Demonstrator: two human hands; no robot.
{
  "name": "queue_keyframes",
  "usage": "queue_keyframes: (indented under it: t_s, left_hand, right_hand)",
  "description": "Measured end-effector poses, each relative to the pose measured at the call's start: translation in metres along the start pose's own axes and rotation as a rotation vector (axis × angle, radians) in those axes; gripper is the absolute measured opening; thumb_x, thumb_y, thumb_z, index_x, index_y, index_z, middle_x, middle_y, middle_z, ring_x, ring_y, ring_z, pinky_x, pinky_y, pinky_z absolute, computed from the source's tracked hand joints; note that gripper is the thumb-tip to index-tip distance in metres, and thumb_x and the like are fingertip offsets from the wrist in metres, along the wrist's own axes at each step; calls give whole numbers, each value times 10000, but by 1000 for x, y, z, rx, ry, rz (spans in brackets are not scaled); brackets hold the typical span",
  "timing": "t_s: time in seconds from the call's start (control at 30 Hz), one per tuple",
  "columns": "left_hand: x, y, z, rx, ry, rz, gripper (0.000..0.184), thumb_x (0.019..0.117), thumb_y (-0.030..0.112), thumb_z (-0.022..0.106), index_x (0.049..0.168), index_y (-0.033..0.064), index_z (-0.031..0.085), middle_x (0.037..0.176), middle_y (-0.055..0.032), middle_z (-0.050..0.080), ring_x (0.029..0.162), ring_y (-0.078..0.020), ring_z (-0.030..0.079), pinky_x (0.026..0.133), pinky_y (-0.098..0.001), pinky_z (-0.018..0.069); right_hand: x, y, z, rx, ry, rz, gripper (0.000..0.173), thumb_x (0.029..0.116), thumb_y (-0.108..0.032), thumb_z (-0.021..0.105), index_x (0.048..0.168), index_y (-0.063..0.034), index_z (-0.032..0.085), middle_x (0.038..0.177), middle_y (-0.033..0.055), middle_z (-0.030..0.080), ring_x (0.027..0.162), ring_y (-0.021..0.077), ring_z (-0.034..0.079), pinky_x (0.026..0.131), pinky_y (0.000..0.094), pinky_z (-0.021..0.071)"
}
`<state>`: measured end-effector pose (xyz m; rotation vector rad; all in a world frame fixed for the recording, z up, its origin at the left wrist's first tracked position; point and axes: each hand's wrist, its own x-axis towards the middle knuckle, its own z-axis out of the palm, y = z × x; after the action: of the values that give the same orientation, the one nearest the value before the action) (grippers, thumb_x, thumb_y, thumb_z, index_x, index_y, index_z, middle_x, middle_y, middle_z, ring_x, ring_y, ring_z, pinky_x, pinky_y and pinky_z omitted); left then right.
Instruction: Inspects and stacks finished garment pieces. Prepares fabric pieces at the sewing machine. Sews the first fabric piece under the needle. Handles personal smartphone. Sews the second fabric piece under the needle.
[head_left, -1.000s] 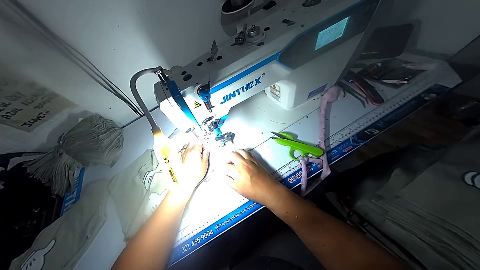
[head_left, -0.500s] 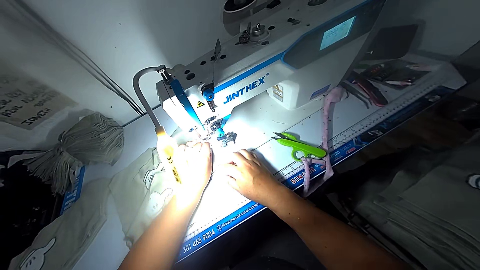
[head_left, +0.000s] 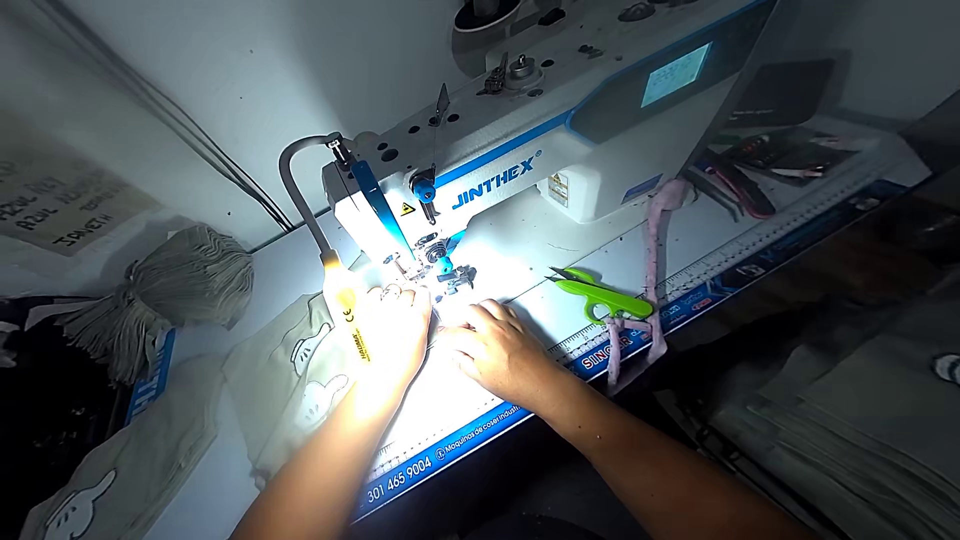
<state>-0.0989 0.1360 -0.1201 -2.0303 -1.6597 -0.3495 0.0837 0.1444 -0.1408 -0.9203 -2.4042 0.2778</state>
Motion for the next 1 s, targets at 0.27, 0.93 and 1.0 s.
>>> queue_keyframes:
  t_s: [0.27, 0.93, 1.0]
  left_hand:
    - [-31, 15, -10, -78, -243, -100, 387, 1022, 232, 473, 1275, 43, 696, 1281, -134, 693, 1204, -341, 644, 1112, -581, 404]
    - [-35, 8, -18, -392, -203, -273, 424, 1060, 268, 451, 1342, -17, 587, 1289, -184, 650, 1266, -354, 582, 1081, -541, 431]
    - [-28, -2, -17, -394, -165, -293, 355, 1053, 250, 499, 1250, -11, 639, 1211, -183, 663, 1206, -358, 597, 1031, -551, 445]
  right_hand:
    - [0, 0, 0, -2, -11, -4, 245, 941, -313, 676, 1141, -230, 790, 1040, 33, 685, 1073, 243, 633, 898, 412, 535]
    - [0, 2, 2, -8, 18, -21, 148, 913, -276, 678, 955, -174, 776, 996, 46, 683, 1067, 261, 640, 888, 438, 544]
    - [0, 2, 2, -9, 13, -18, 124, 910, -258, 683, 922, -168, 768, 992, 43, 684, 1065, 258, 640, 891, 434, 546]
